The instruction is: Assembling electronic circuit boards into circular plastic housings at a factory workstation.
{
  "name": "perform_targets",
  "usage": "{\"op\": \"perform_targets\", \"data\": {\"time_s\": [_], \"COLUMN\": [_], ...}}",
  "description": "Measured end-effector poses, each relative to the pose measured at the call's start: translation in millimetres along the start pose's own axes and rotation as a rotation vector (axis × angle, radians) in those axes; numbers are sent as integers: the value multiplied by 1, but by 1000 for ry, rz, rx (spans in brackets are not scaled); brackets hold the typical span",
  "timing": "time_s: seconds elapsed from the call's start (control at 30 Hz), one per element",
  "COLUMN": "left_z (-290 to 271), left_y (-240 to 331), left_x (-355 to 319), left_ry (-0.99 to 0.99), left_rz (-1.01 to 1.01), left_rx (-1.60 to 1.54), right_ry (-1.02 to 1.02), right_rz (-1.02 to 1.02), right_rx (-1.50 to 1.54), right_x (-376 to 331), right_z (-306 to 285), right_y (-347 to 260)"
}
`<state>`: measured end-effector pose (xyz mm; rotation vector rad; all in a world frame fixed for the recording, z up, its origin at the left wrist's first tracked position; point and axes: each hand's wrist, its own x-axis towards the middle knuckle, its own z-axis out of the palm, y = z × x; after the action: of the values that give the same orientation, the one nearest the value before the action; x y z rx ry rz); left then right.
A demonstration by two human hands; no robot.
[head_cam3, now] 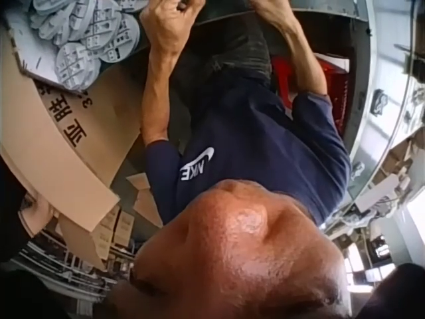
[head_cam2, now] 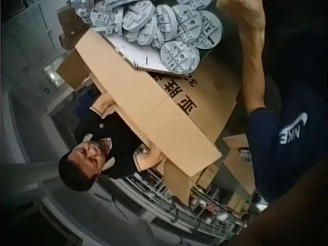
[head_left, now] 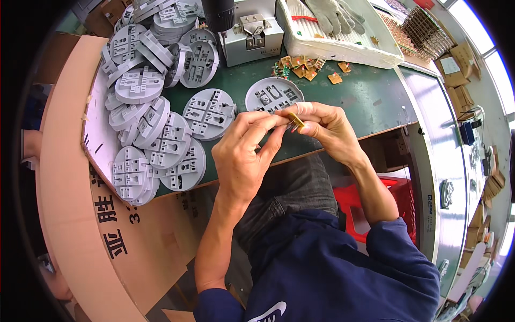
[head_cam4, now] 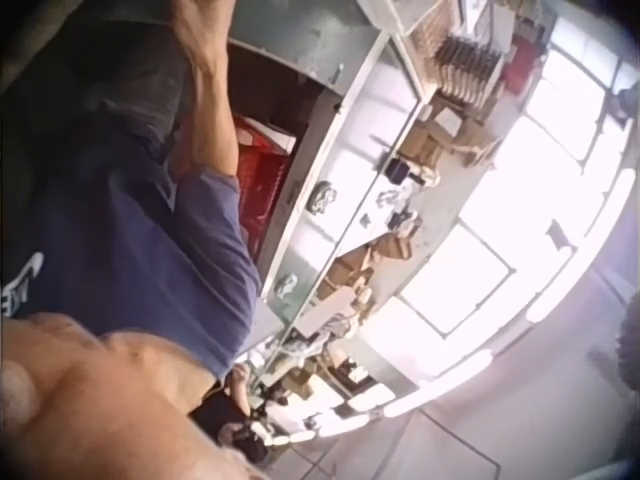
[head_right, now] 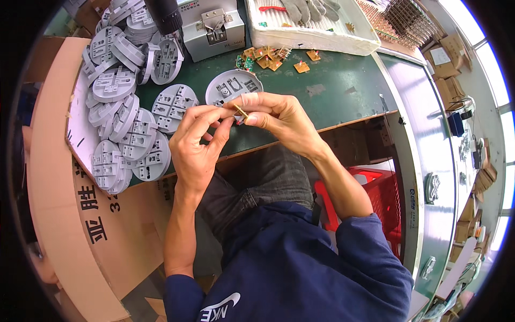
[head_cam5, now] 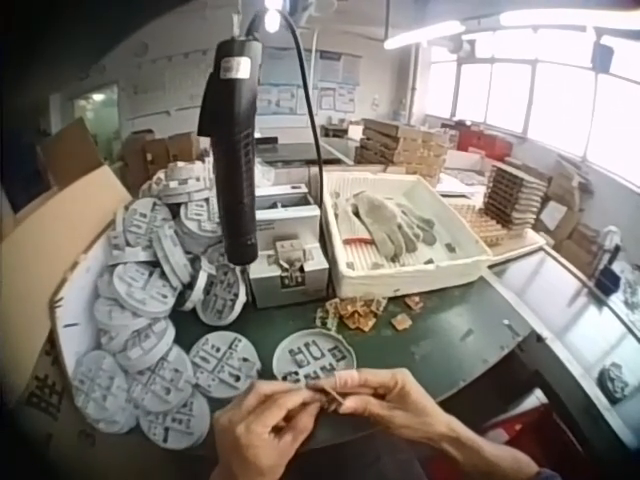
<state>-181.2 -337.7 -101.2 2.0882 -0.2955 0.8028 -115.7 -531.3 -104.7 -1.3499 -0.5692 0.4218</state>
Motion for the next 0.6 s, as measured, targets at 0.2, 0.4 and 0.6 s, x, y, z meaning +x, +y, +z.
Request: {"op": "perform_targets", "data": {"time_s": [0.2,0.4,0.6], "left_z": [-20,-6,25], "left_y": [-11,-50,-22], "left_x": [18,51,25], "left_ry": [-272,-560,-403], "left_rz": [-43,36,25], "left_rx": [101,214,505], "right_ry": [184,262,337], "right_rz": [-149,-81,58], "right_rx": [-218,-401,-209], "right_x": [6,19,15], "right_z": [-17,-35,-29], "right_y": [-10,-23,-13]}}
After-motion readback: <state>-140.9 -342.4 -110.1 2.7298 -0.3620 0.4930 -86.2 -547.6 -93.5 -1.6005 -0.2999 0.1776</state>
